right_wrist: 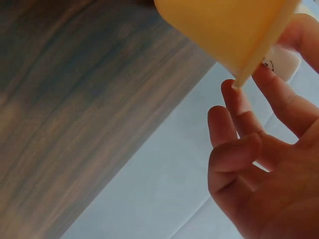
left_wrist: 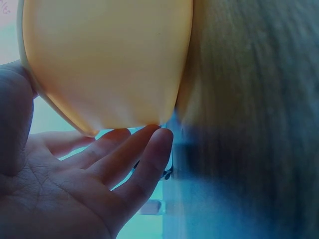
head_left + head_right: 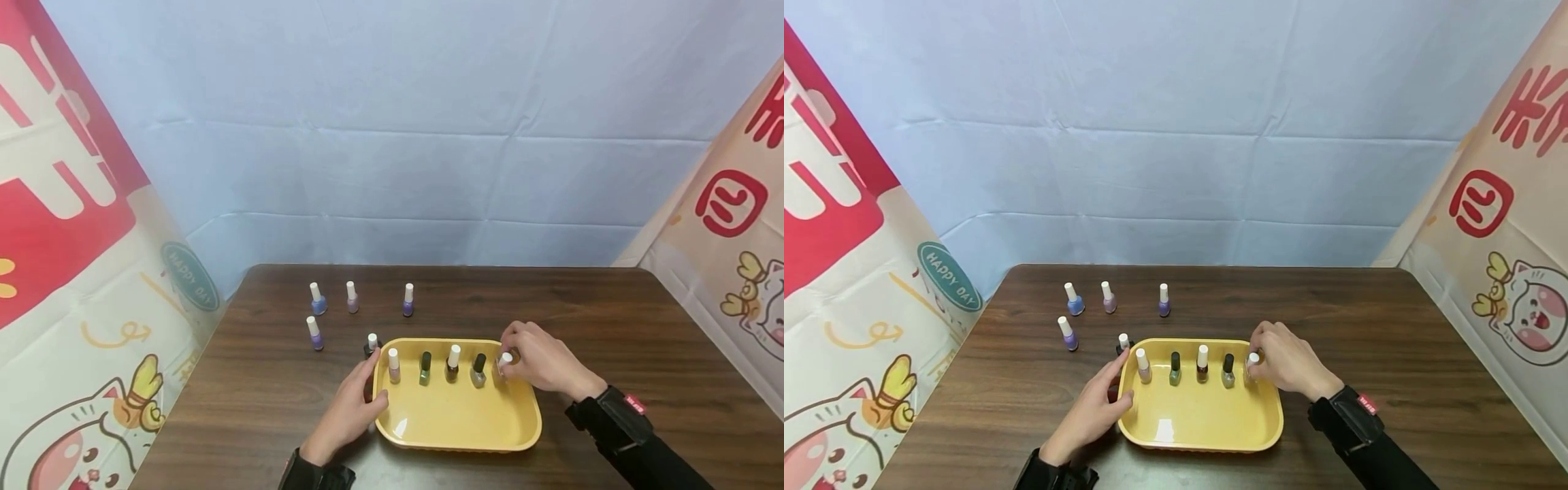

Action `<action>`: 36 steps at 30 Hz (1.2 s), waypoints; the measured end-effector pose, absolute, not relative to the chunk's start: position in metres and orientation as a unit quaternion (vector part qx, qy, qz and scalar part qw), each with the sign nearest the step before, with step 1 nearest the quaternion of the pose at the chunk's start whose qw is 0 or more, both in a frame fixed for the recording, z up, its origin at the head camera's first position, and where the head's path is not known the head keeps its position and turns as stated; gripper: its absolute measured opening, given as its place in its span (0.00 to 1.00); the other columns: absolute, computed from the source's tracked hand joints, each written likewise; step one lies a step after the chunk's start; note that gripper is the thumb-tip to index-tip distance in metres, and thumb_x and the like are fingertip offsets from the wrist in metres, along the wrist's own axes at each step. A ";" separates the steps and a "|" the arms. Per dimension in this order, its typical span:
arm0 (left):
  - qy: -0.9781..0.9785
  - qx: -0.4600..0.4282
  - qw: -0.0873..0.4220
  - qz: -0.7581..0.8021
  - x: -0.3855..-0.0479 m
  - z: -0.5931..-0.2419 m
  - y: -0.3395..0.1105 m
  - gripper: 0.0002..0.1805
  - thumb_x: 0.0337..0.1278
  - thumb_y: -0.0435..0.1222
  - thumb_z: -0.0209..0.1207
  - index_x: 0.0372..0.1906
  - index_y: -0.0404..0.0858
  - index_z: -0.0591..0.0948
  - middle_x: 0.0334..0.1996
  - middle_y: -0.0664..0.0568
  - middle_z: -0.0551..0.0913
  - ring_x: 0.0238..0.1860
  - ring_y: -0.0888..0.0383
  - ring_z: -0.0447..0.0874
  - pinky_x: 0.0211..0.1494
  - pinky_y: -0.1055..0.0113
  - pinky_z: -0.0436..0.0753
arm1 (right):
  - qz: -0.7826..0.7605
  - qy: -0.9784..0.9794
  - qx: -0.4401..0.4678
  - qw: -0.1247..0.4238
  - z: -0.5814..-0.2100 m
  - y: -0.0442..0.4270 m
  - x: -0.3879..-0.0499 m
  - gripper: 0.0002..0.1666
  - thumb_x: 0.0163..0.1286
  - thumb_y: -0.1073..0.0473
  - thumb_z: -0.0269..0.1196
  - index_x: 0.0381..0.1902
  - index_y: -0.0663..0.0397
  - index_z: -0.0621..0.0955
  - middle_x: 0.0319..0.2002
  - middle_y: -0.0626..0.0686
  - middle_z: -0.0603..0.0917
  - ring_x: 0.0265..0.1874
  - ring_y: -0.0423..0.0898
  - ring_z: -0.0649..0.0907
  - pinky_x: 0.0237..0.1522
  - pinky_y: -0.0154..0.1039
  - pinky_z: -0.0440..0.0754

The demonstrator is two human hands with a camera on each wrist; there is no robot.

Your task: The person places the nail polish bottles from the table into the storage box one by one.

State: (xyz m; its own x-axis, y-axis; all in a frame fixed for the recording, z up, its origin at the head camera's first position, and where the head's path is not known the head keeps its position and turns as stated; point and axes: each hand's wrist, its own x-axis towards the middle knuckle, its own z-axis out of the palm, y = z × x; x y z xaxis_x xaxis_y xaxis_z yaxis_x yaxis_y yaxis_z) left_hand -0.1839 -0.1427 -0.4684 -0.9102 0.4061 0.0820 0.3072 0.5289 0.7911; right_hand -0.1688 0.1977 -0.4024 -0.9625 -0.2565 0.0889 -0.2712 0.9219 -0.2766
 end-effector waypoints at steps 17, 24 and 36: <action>0.869 0.208 0.051 0.446 -0.183 -0.469 -0.142 0.41 0.55 0.34 0.58 0.75 0.39 0.57 0.64 0.47 0.73 0.51 0.57 0.74 0.53 0.66 0.77 | 0.145 -0.980 0.135 0.022 -0.415 0.197 -0.168 0.02 0.59 0.55 0.67 0.30 0.39 0.84 0.44 0.47 0.79 0.47 0.50 0.76 0.40 0.43 0.72; 0.868 0.206 0.050 0.448 -0.183 -0.469 -0.142 0.41 0.54 0.35 0.58 0.75 0.40 0.58 0.63 0.49 0.73 0.51 0.58 0.74 0.54 0.67 0.76 | 0.146 -0.980 0.134 0.020 -0.416 0.195 -0.167 0.03 0.58 0.55 0.67 0.31 0.39 0.84 0.44 0.47 0.79 0.47 0.50 0.76 0.40 0.43 0.72; 0.871 0.204 0.049 0.444 -0.182 -0.468 -0.142 0.41 0.54 0.36 0.58 0.75 0.40 0.58 0.64 0.48 0.73 0.53 0.58 0.74 0.57 0.62 0.76 | 0.153 -0.980 0.126 0.009 -0.415 0.194 -0.166 0.05 0.59 0.56 0.66 0.34 0.39 0.84 0.44 0.47 0.80 0.49 0.52 0.76 0.39 0.43 0.71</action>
State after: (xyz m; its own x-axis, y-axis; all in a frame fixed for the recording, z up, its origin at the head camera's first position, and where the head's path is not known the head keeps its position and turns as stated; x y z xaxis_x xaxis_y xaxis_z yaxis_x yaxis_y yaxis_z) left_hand -0.1821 -0.1423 -0.4685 -0.9120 0.3988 0.0958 0.3119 0.5227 0.7934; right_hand -0.1660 0.1945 -0.4148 -0.9682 -0.2441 0.0556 -0.2494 0.9213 -0.2982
